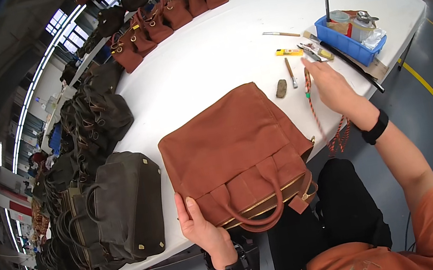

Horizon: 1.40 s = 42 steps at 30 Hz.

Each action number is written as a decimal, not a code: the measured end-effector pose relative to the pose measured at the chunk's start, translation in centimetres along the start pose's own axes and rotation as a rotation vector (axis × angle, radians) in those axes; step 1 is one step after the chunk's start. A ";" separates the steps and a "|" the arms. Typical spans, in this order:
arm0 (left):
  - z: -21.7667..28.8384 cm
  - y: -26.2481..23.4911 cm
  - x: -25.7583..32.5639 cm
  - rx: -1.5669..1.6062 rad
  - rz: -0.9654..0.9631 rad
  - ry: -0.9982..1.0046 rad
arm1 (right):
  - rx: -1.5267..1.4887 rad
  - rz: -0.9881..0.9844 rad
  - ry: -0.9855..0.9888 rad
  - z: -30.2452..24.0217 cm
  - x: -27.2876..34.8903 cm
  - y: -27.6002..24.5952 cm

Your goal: The person repairs a brown leather handbag on a white workbench. They use a small hammer to tap a metal rivet into the bag's handle attachment point. They also use a green-handled awl to puncture the leather and a yellow block to apply a substance to the bag's surface. The person inspects the bag's interior and exterior throughout the process.

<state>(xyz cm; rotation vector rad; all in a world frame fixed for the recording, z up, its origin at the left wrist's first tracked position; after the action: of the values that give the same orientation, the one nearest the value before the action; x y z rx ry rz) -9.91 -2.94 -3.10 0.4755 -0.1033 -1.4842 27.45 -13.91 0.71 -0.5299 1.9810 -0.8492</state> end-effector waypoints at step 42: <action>-0.6 -1.6 0.0 -0.081 -0.132 0.158 | -0.565 -1.030 -1.056 -23.7 19.0 -1.5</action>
<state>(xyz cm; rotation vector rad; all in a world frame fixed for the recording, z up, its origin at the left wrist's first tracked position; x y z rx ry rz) -11.23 -2.87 -4.24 0.5405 0.1149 -1.5677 -2.56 -18.72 -0.20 -1.9429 0.8287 -0.3483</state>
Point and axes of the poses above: each hand's wrist, its own x-axis away from the middle knuckle, its own y-axis out of the palm, z = x × y, the point moved 5 cm from there along -x, towards the middle knuckle, and after that the axes turned 8 degrees about y, right-handed, at the moved point
